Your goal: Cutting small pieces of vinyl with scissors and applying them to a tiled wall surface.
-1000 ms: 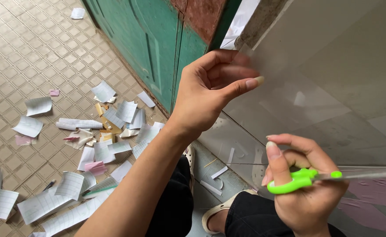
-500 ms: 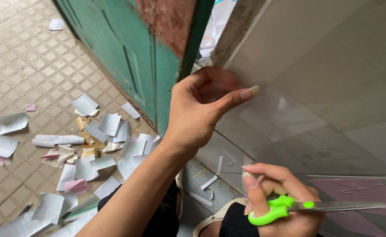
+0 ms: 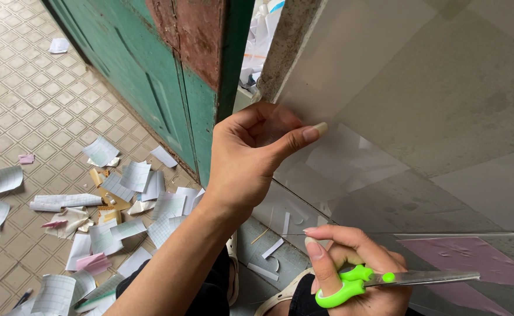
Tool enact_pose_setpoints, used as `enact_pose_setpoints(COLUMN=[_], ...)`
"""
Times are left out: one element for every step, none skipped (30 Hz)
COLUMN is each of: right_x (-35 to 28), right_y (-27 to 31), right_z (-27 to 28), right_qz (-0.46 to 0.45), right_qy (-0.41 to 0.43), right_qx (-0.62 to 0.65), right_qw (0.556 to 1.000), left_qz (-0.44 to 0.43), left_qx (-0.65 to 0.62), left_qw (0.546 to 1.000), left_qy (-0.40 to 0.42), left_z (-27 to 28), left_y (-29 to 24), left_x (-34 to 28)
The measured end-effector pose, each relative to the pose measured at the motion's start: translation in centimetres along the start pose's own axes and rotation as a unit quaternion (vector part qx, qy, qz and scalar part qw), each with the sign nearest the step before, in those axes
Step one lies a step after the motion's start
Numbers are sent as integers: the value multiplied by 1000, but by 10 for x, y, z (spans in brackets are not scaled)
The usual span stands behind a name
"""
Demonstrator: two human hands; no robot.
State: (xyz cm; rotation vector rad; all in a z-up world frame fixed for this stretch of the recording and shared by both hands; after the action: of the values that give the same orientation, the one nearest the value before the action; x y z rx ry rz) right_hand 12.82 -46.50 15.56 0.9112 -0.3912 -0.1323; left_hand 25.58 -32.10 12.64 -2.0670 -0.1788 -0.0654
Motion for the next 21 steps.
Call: enact_pose_setpoints(right_x=[0,0,0,0,0,0,0,1,1,1,0,0,-1,-1,-1,-2,-2,-2,-2,-2,-2], right_y=[0,-1,-1,-1,-2,-2,-3,-3,-4,-3,-3,-4,-4,-4,-3,-4,-6,-5,-5,-5,-6], right_z=[0,0,0,0,1,2,2,2,2,2,2,2,3,4,4,3,3,3,2,2,2], right_qz=[1,2,2,-2,-7,-8,-6,-4,-4,1,7,7,6,6,6,-4,-13,-13,-12,-12,-11], right_qy=[4,8,7,5,2,2,3,5,6,5,5,6,1,-5,-2,1,4,6,4,2,4], right_qx=[5,11,11,12,14,15,10,4,5,1,-4,-2,-13,-24,-22,-26,-30,-28,-33,-39,-38], right_qw=[1000,1000,1000,1000,1000,1000,1000,1000,1000,1000,1000,1000,1000,1000,1000,1000,999,1000,999,999,999], left_qz=[12,23,23,23,24,24,20,17,17,8,0,0,1,2,2,4,7,6,17,28,27], left_qx=[-7,-14,-14,-9,-4,-3,-10,-16,-15,-16,-16,-15,-22,-28,-26,-35,-44,-43,-39,-36,-36], left_qw=[1000,999,999,999,999,999,998,998,998,998,998,998,998,998,997,997,997,997,998,998,998], left_qy=[-17,-33,-33,-40,-48,-47,-51,-54,-54,-55,-57,-58,-61,-64,-66,-62,-58,-60,-56,-52,-54], left_z=[1,2,2,3,4,3,3,4,3,3,3,3,3,4,4,4,3,4,4,4,6], left_y=[1,3,2,2,2,4,5,5,6,4,3,4,5,5,5,5,5,3,3,3,3], left_x=[0,-1,-1,-1,-1,-1,0,0,0,0,1,0,0,0,0,0,0,-1,-1,-1,-1])
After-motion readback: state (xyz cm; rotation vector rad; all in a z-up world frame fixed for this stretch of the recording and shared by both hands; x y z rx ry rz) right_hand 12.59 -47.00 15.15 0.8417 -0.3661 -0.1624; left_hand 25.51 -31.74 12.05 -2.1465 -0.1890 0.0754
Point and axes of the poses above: each hand's wrist, its own x-axis towards the middle knuckle, its own z-axis out of the back of the hand, y = z × x, the point moved 8 cm from there along x, towards the middle knuckle, and after that the axes turned 8 degrees about -z, right-handed, at the moved point
